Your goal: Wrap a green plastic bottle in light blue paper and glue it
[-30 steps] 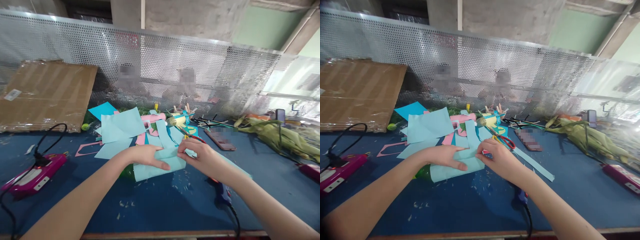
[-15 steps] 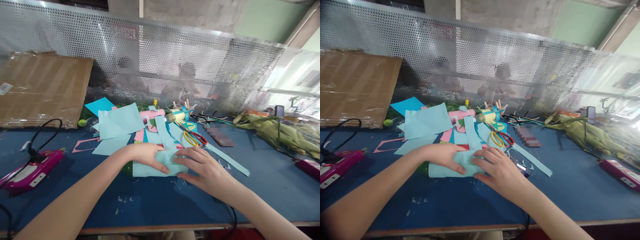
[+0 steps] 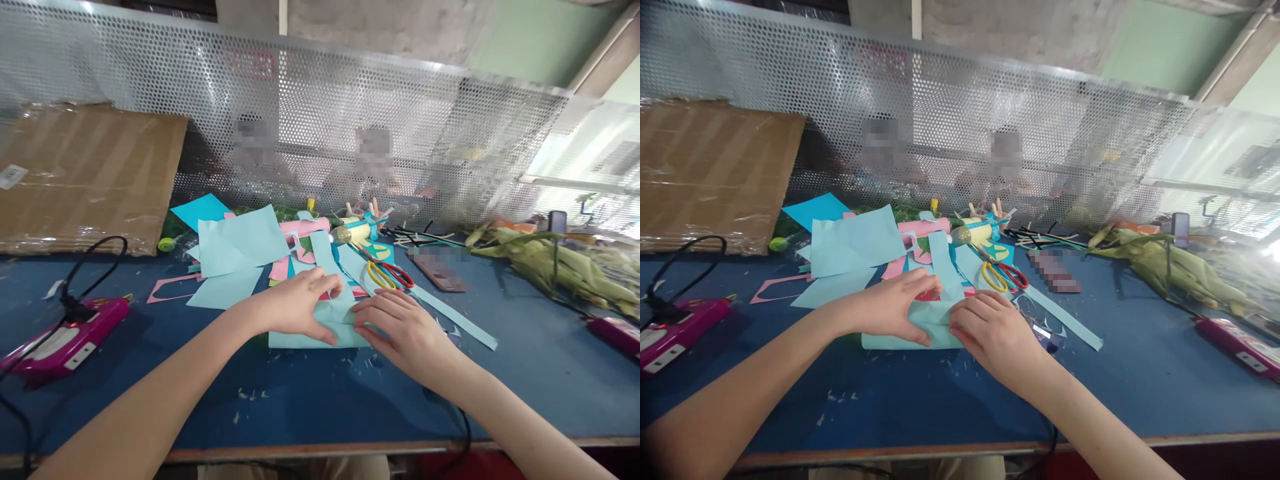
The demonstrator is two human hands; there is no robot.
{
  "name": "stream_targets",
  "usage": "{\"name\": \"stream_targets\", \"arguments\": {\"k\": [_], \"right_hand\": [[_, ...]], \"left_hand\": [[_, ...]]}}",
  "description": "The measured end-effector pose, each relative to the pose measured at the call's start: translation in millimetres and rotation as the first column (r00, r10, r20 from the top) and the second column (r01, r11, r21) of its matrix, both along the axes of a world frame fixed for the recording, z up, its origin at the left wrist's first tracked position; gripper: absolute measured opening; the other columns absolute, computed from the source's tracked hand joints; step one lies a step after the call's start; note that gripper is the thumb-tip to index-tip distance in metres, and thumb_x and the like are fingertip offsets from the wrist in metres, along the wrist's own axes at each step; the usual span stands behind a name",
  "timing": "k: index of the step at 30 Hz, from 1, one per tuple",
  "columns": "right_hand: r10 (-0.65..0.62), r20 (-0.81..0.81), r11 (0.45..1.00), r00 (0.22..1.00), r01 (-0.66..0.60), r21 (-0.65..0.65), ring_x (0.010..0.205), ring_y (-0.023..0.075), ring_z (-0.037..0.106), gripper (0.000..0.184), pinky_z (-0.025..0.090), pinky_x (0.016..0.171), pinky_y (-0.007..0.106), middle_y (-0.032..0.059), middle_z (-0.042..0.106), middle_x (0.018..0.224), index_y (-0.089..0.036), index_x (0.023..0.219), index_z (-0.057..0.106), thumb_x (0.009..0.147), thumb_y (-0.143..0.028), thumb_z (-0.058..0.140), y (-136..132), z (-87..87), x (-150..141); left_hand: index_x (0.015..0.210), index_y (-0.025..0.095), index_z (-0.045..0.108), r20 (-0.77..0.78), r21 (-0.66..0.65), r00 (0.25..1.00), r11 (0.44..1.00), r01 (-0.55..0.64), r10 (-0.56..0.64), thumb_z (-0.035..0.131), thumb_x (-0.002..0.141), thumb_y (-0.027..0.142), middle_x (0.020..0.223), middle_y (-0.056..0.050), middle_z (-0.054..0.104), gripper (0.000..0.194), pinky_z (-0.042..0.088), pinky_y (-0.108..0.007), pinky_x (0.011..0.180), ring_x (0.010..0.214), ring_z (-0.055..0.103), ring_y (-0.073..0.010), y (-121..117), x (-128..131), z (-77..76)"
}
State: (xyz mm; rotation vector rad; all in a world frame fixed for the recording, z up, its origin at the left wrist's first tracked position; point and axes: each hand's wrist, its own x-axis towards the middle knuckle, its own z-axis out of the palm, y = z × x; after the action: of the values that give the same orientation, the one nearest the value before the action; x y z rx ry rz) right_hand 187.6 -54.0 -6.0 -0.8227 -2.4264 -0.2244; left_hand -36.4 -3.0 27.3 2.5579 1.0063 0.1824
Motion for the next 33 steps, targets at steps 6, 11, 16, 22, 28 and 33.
{"name": "stream_targets", "arguments": {"k": [6,11,16,22,28,33], "right_hand": [[-0.055,-0.024,0.997,0.998,0.054,-0.046,0.089,0.0229,0.067,0.008,0.050,0.092,0.047,0.0043,0.071,0.088,-0.022,0.088,0.055,0.094,-0.017,0.053,-1,0.1,-4],[-0.062,0.006,0.998,0.998,0.062,-0.012,0.081,0.0222,0.067,0.013,0.052,0.089,0.047,0.0048,0.070,0.085,-0.022,0.085,0.052,0.095,-0.015,0.047,-2,1.7,-7],[-0.093,-0.018,0.995,0.996,0.092,-0.026,0.082,0.0240,0.066,0.013,0.056,0.079,0.042,0.0064,0.067,0.085,-0.022,0.086,0.050,0.096,-0.016,0.045,-2,-2.2,-8],[-0.078,-0.129,0.985,0.989,0.057,-0.162,0.083,0.0216,0.067,0.011,0.057,0.071,0.036,0.0054,0.066,0.086,-0.023,0.086,0.051,0.096,-0.019,0.049,6,-6.0,-3],[-0.025,-0.208,0.956,0.978,-0.038,-0.291,0.092,0.0206,0.068,0.005,0.057,0.078,0.033,0.0052,0.070,0.094,-0.023,0.088,0.058,0.089,-0.026,0.062,14,-7.9,11],[-0.022,-0.216,0.942,0.976,-0.052,-0.332,0.099,0.0197,0.068,0.008,0.056,0.085,0.034,0.0053,0.073,0.104,-0.024,0.086,0.061,0.092,-0.021,0.056,11,-8.6,19]], "left_hand": [[0.084,0.022,0.059,0.038,-0.014,0.999,0.999,0.034,-0.033,0.078,0.070,0.035,0.105,-0.002,0.055,0.027,0.042,-0.033,0.087,0.100,0.054,-0.0225,-10,-18,9.2],[0.081,0.022,0.061,0.176,0.037,0.976,0.990,-0.137,0.128,0.071,0.078,0.029,0.106,-0.003,0.061,0.013,0.045,-0.034,0.086,0.096,0.059,-0.0211,-27,-41,0.1],[0.077,0.022,0.059,0.300,0.050,0.939,0.980,-0.193,0.170,0.062,0.084,0.031,0.104,-0.004,0.065,0.012,0.047,-0.036,0.087,0.096,0.062,-0.0208,-34,-49,-10.9],[0.065,0.021,0.053,0.324,-0.020,0.915,0.968,-0.249,0.242,0.068,0.078,0.034,0.097,-0.002,0.067,0.024,0.049,-0.033,0.081,0.091,0.063,-0.0201,-27,-48,-9.7],[0.067,0.022,0.052,0.323,-0.005,0.921,0.974,-0.227,0.217,0.063,0.081,0.033,0.090,-0.001,0.066,0.021,0.050,-0.030,0.078,0.084,0.062,-0.0170,-26,-46,-8.6],[0.068,0.022,0.054,0.346,0.042,0.920,0.977,-0.210,0.183,0.061,0.083,0.032,0.084,-0.001,0.064,0.019,0.049,-0.028,0.074,0.079,0.060,-0.0157,-25,-47,-13.2]]}}
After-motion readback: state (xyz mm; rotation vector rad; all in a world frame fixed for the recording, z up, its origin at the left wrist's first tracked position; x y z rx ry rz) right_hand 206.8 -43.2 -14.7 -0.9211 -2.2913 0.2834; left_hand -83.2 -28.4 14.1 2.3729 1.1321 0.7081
